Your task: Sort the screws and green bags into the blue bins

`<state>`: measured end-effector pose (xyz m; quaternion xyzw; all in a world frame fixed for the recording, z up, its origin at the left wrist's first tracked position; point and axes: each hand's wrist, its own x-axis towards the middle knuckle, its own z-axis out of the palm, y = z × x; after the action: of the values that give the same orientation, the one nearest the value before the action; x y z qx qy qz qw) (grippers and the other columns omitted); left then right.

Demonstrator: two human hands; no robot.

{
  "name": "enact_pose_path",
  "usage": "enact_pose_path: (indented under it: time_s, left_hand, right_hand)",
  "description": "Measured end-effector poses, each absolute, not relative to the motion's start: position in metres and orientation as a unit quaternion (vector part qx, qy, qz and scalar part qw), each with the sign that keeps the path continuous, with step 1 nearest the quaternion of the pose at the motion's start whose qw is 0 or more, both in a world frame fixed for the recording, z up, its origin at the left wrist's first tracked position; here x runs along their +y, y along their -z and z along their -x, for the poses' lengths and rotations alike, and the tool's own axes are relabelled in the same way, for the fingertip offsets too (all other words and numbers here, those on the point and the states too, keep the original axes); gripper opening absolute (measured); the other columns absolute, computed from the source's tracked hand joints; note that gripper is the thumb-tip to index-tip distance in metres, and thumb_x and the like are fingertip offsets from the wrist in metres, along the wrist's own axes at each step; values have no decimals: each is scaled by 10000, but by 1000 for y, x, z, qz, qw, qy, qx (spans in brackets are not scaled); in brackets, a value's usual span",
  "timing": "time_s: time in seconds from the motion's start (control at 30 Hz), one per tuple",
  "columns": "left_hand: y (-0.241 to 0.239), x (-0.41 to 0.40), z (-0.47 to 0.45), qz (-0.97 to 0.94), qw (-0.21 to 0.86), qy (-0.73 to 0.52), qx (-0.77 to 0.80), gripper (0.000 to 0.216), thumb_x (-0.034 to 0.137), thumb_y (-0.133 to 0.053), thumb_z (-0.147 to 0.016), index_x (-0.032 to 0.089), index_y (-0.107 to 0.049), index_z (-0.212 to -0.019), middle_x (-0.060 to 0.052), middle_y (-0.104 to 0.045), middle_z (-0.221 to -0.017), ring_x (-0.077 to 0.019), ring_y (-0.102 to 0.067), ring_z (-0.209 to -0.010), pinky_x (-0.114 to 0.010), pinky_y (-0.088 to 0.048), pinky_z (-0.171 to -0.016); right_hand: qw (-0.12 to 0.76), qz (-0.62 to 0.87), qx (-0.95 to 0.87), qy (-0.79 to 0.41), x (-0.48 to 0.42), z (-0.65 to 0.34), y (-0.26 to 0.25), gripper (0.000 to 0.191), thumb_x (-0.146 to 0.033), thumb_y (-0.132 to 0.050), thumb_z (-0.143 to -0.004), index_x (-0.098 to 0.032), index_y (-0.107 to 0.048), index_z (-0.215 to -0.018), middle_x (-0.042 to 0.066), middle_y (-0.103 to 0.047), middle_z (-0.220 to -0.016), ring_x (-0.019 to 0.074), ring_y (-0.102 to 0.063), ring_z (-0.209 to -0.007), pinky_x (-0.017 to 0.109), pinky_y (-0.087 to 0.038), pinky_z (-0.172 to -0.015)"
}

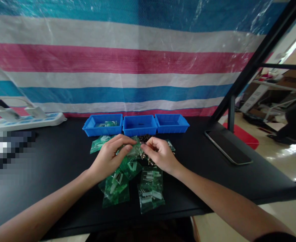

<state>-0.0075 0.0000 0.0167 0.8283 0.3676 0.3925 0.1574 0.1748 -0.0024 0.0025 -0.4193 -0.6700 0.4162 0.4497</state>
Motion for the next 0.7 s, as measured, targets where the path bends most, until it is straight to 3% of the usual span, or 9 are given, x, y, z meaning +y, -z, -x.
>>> enact_pose_path:
  time_s: [0.1, 0.2, 0.3, 0.43, 0.53, 0.7]
  left_hand:
    - [-18, -1, 7, -820, 166, -394, 380, 210, 184, -391, -874, 168, -594, -930, -49, -607, -885, -155, -566, -813, -263, -443, -704]
    - [-15, -1, 6, -820, 162, -392, 385, 167, 157, -439, -839, 168, -574, -937, -51, -598, -897, -160, -566, -822, -261, -452, -696]
    - [-8, -2, 5, -813, 182, -392, 390, 194, 165, -476, -818, 184, -523, -1006, -53, -590, -930, -169, -580, -837, -274, -474, -704]
    - [-2, -4, 2, -792, 237, -412, 382, 297, 189, -503, -807, 203, -445, -1098, -63, -570, -991, -180, -579, -913, -289, -487, -741]
    - [-3, -3, 1, -774, 267, -420, 392, 334, 211, -513, -799, 201, -418, -1120, -30, -559, -882, -150, -581, -793, -255, -480, -653]
    - [-9, 5, 4, -740, 327, -408, 423, 159, 264, -503, -801, 163, -502, -924, 23, -507, -667, -115, -504, -607, -230, -410, -550]
  right_hand:
    - [455, 403, -662, -438, -2, -174, -1, 195, -357, -533, -784, -165, -506, -805, -50, -450, -553, 81, -416, -471, 211, -320, -449]
    - [470, 395, -658, -437, -2, -174, -1, 238, -332, -538, -785, -171, -493, -953, -31, -487, -652, 96, -470, -563, 224, -371, -520]
    - [457, 399, -666, -434, -2, -173, -2, 192, -330, -548, -780, -173, -512, -885, -17, -502, -686, 99, -479, -600, 219, -366, -521]
    - [430, 384, -696, -429, -4, -172, -2, 150, -289, -521, -795, -169, -495, -710, -43, -441, -580, 78, -401, -509, 204, -307, -463]
    - [453, 382, -692, -411, -5, -171, -2, 165, -265, -513, -798, -174, -458, -672, -53, -419, -549, 74, -388, -485, 201, -300, -450]
    - [501, 409, -687, -333, -3, -175, -4, 147, -282, -524, -800, -176, -486, -706, -28, -483, -577, 93, -452, -511, 214, -347, -471]
